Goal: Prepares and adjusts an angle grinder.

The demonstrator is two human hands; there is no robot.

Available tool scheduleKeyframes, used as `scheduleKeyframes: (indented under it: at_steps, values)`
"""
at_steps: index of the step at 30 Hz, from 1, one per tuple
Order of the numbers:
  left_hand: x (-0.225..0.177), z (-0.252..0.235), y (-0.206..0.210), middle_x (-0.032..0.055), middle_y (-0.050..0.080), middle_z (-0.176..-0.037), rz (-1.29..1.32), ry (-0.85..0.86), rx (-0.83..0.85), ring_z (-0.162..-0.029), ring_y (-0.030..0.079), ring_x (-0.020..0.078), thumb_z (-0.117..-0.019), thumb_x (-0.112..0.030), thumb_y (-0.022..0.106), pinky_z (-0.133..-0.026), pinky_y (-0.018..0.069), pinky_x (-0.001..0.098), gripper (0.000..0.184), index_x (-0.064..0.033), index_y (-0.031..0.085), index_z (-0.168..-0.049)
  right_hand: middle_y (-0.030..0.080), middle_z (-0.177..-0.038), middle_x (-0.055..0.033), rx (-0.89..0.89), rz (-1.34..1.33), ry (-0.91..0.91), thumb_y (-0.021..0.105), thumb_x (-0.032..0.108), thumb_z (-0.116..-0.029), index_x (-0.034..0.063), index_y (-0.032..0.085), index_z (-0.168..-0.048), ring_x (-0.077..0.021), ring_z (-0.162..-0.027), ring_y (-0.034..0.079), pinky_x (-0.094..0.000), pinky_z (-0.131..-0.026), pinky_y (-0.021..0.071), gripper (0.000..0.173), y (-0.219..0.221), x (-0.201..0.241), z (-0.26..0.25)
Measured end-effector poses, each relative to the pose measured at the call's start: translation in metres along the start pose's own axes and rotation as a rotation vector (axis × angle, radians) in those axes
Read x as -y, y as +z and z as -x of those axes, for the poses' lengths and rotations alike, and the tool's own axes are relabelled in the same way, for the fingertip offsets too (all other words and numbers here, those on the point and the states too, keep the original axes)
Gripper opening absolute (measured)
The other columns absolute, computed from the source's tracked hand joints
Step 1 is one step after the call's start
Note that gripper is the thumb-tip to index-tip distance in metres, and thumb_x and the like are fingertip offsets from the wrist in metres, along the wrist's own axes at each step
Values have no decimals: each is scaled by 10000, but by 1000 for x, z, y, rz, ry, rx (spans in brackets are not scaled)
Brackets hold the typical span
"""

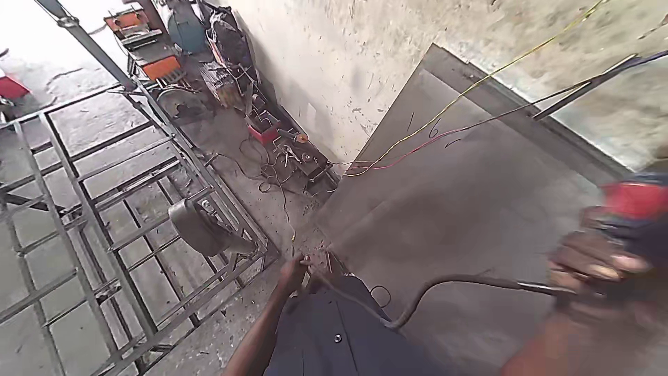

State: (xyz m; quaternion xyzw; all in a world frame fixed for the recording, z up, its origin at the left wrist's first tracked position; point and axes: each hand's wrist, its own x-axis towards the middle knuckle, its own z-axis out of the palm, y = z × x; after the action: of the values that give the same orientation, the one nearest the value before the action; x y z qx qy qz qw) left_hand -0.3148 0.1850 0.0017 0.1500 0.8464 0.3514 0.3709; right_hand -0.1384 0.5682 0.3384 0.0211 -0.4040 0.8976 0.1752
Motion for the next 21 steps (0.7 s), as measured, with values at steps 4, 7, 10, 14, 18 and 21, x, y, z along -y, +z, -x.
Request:
scheduleKeyframes:
  at_steps: [4, 7, 10, 14, 18, 21]
  values:
    - [-10, 10, -25, 137, 664, -903, 101, 44, -69, -852, 655, 274, -1055, -404, 516, -827, 534, 518, 413, -22, 673, -1059, 674, -808, -34, -280, -126, 116, 593, 402, -1005, 60, 652, -1147, -56, -555, 629, -170, -495, 548, 375, -10, -97, -48]
    - [-18, 9, -34, 44, 550, -732, 242, 7, -62, -671, 550, 193, -964, -439, 642, -664, 484, 446, 372, -72, 629, -898, 664, -920, -16, -322, -82, 252, 485, 380, -1066, 129, 606, -1260, -27, -541, 590, -148, -467, 519, 339, -29, -158, -92]
    - [-22, 9, -47, 19, 582, -762, 481, 36, -53, -664, 547, 136, -907, -377, 732, -663, 494, 367, 344, -59, 637, -998, 618, -886, 3, -330, -34, 371, 515, 279, -1056, 212, 563, -1359, -29, -531, 559, -155, -463, 505, 314, -47, -216, -137]
    - [-29, 6, -65, -17, 492, -687, 896, 41, -92, -512, 454, 86, -1046, -280, 545, -487, 433, 257, 214, -69, 558, -1079, 622, -834, -20, -417, -56, 551, 584, 239, -1014, 113, 600, -1104, -56, -539, 590, -183, -460, 532, 156, -53, -285, -193]
    - [-42, -23, -86, -22, 467, -660, 1145, 82, -223, -508, 461, 88, -1085, -202, 428, -490, 451, 254, 158, -72, 516, -1072, 671, -869, -92, -408, -46, 680, 577, 278, -1008, 73, 614, -1103, -142, -591, 649, -277, -508, 584, 230, -60, -346, -261]
    - [-52, -69, -101, -19, 484, -674, 1186, 77, -376, -527, 481, 84, -1079, -180, 434, -509, 466, 250, 137, -63, 504, -1066, 668, -861, -97, -372, 46, 768, 512, 284, -1049, 94, 613, -1192, -157, -607, 644, -294, -529, 581, 258, -52, -386, -322]
